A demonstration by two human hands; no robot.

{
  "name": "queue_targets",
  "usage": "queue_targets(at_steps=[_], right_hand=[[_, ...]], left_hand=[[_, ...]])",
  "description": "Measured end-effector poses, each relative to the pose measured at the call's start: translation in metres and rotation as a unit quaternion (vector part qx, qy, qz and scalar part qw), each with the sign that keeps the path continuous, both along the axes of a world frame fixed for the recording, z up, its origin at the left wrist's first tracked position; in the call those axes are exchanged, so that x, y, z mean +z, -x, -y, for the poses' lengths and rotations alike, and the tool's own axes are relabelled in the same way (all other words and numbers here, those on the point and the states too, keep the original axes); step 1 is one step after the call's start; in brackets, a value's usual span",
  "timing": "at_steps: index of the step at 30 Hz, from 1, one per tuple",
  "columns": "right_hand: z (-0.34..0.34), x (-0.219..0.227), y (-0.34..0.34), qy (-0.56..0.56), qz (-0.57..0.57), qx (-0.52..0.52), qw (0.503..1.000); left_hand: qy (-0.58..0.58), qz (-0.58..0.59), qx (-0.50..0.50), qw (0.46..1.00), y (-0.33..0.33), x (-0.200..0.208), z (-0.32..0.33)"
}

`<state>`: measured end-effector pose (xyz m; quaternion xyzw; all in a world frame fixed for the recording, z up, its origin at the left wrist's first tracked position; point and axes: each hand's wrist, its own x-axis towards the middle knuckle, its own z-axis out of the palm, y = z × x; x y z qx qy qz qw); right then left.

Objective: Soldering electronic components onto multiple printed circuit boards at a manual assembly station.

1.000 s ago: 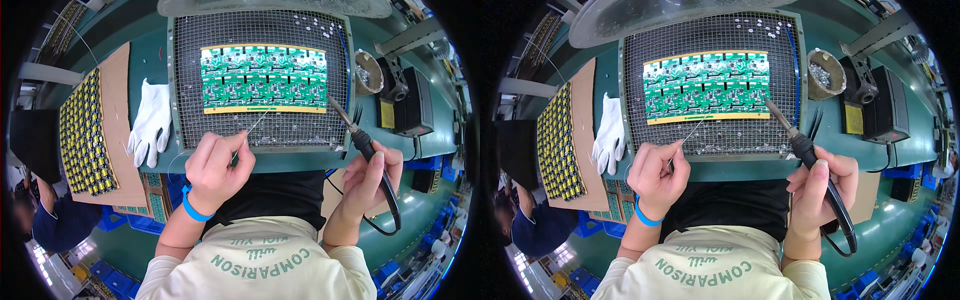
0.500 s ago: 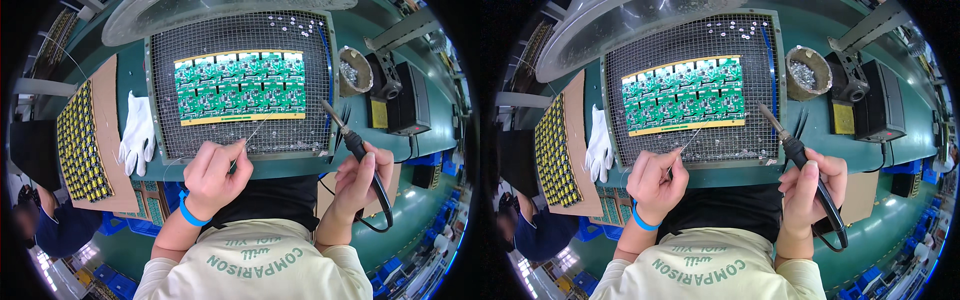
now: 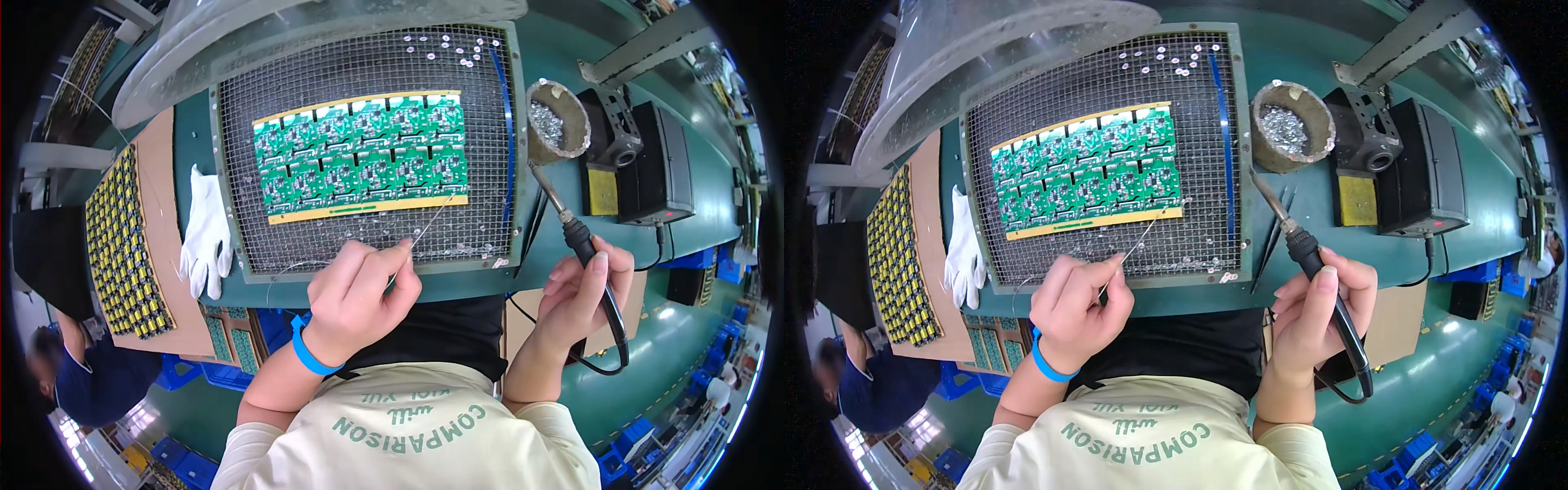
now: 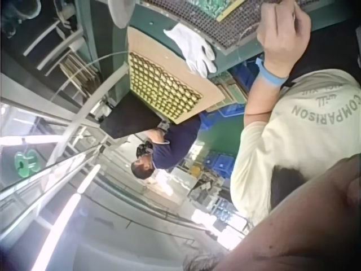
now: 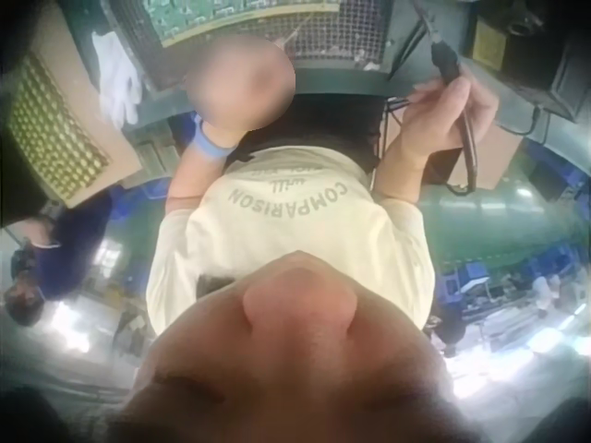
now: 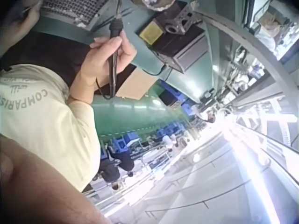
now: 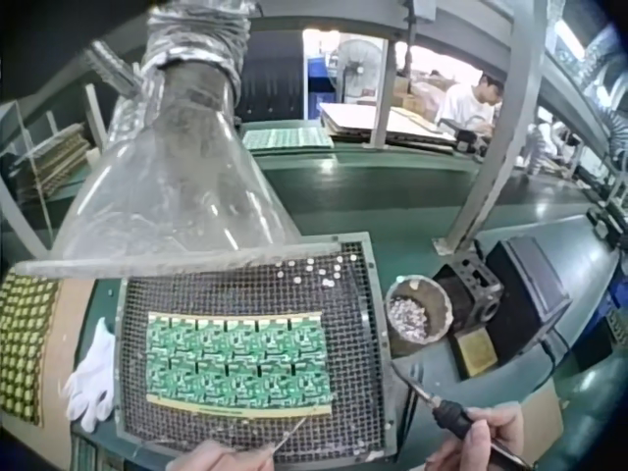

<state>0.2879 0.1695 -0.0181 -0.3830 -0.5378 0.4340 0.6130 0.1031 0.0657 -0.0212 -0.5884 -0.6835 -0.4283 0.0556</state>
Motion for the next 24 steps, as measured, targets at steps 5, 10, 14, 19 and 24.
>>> queue_targets(at_steps=[5, 10, 14, 19, 24], right_hand=[[-0.019, -0.005, -0.005, 0.006, -0.046, -0.061, 0.997], [-0.047, 0.0, -0.026, -0.065, -0.028, -0.217, 0.974], [-0.056, -0.011, -0.047, -0.088, -0.06, -0.232, 0.967], [-0.072, -0.011, -0.039, 0.055, 0.002, -0.154, 0.987], [-0.086, -0.012, -0.024, 0.197, -0.205, 0.036, 0.958]], left_hand=[[0.018, 0.003, 0.003, 1.0, -0.001, 0.001, -0.002], [0.015, -0.001, -0.009, 1.0, 0.0, 0.008, 0.008], [0.036, -0.02, 0.013, 0.999, 0.01, 0.007, 0.026], [0.01, 0.067, 0.074, 0.995, 0.023, 0.004, 0.054], [-0.033, 0.069, 0.152, 0.985, 0.049, 0.004, 0.072]])
